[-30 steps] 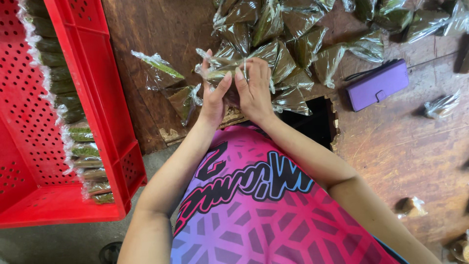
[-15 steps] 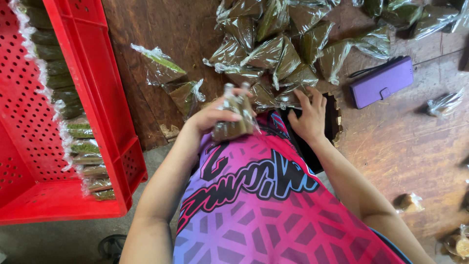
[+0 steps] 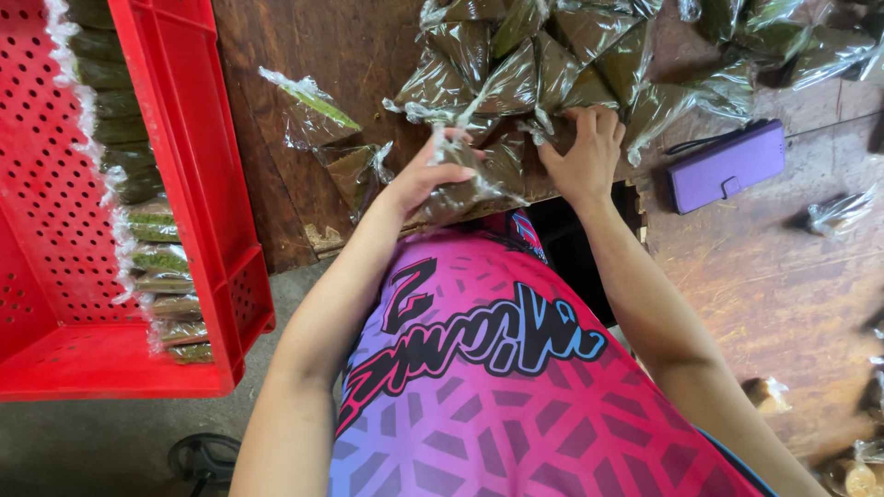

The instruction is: The person picks up individually wrapped triangular bakery items from a pile on a wooden table and stacks them into a red plastic crate, organizing them into neat rows.

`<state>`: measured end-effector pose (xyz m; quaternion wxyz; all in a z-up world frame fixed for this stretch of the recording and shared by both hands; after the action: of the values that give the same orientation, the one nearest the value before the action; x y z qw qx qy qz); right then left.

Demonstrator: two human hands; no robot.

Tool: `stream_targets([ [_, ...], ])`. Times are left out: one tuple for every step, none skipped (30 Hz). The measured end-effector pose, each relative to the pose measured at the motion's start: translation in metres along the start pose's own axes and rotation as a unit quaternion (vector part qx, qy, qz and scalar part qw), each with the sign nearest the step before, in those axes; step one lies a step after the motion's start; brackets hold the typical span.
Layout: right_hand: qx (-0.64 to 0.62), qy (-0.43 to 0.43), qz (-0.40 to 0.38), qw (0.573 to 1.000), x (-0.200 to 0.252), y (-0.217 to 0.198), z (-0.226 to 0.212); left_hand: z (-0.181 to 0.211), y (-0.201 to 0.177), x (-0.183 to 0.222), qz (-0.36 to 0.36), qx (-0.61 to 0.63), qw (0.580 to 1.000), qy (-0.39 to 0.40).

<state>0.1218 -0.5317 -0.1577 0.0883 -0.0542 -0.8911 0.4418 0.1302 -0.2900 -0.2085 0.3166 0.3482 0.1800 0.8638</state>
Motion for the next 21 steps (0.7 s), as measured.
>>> stream_targets([
  [0.004, -0.022, 0.023, 0.999, 0.007, -0.010, -0.013, 0.007, -0.005, 0.008, 0.005, 0.030, 1.000, 0.005],
  [0.007, -0.045, 0.045, 0.998, 0.015, -0.018, -0.026, 0.013, -0.008, 0.018, 0.007, 0.031, 0.999, 0.007],
  [0.007, -0.047, 0.044, 0.998, 0.021, -0.022, -0.036, 0.017, -0.012, 0.030, 0.012, 0.076, 0.997, 0.006],
  [-0.045, -0.055, -0.010, 0.997, 0.027, -0.016, -0.048, 0.021, -0.015, 0.042, 0.018, 0.119, 0.993, 0.005],
  [-0.097, -0.064, -0.064, 0.991, 0.030, -0.009, -0.059, 0.023, -0.017, 0.052, 0.021, 0.119, 0.993, 0.006],
  [-0.098, -0.066, -0.065, 0.991, 0.029, -0.005, -0.069, 0.028, -0.019, 0.060, 0.026, 0.162, 0.986, 0.032],
  [-0.059, -0.122, -0.131, 0.982, 0.033, 0.012, -0.087, 0.032, -0.021, 0.067, 0.031, 0.205, 0.976, 0.059],
  [-0.019, -0.178, -0.197, 0.964, 0.039, 0.028, -0.100, 0.032, -0.020, 0.070, 0.032, 0.206, 0.976, 0.062],
  [-0.017, -0.181, -0.198, 0.963, 0.038, 0.033, -0.103, 0.032, -0.020, 0.073, 0.034, 0.226, 0.971, 0.066],
  [-0.013, -0.144, -0.194, 0.970, 0.034, 0.043, -0.099, 0.031, -0.020, 0.075, 0.037, 0.246, 0.966, 0.072],
  [-0.008, -0.107, -0.190, 0.976, 0.029, 0.051, -0.091, 0.029, -0.020, 0.075, 0.040, 0.248, 0.965, 0.078],
  [-0.007, -0.117, -0.194, 0.974, 0.023, 0.058, -0.086, 0.026, -0.024, 0.075, 0.070, 0.221, 0.969, 0.084],
  [-0.004, -0.055, -0.241, 0.969, 0.016, 0.068, -0.068, 0.023, -0.029, 0.074, 0.101, 0.193, 0.972, 0.090],
  [0.001, 0.011, -0.288, 0.958, 0.013, 0.077, -0.048, 0.018, -0.029, 0.074, 0.107, 0.197, 0.970, 0.094],
  [0.003, 0.005, -0.293, 0.956, 0.008, 0.078, -0.041, 0.015, -0.033, 0.073, 0.132, 0.187, 0.968, 0.102],
  [-0.079, 0.012, -0.330, 0.941, 0.002, 0.081, -0.039, 0.014, -0.037, 0.071, 0.154, 0.175, 0.966, 0.112],
  [-0.160, 0.019, -0.365, 0.917, 0.000, 0.084, -0.043, 0.014, -0.038, 0.071, 0.158, 0.177, 0.964, 0.119],
  [-0.156, 0.014, -0.370, 0.916, 0.000, 0.077, -0.047, 0.010, -0.043, 0.074, 0.207, 0.152, 0.960, 0.110],
  [-0.376, 0.097, -0.390, 0.835, 0.005, 0.066, -0.056, 0.008, -0.047, 0.078, 0.257, 0.128, 0.953, 0.101],
  [-0.569, 0.178, -0.388, 0.702, 0.007, 0.052, -0.069, 0.010, -0.047, 0.081, 0.261, 0.133, 0.950, 0.106],
  [-0.565, 0.176, -0.395, 0.703, 0.004, 0.037, -0.081, 0.016, -0.046, 0.087, 0.270, 0.104, 0.949, 0.126],
])
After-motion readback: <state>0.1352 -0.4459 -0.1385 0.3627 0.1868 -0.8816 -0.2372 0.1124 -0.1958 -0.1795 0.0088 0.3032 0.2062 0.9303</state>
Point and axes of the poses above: each hand's wrist, its own x-axis away from the middle knuckle, its own y-axis out of the palm, z = x × y, the point moved 8 cm from there along -x, towards the middle knuckle, and after that the axes turned 9 degrees about -x, right-handed, at the moved point
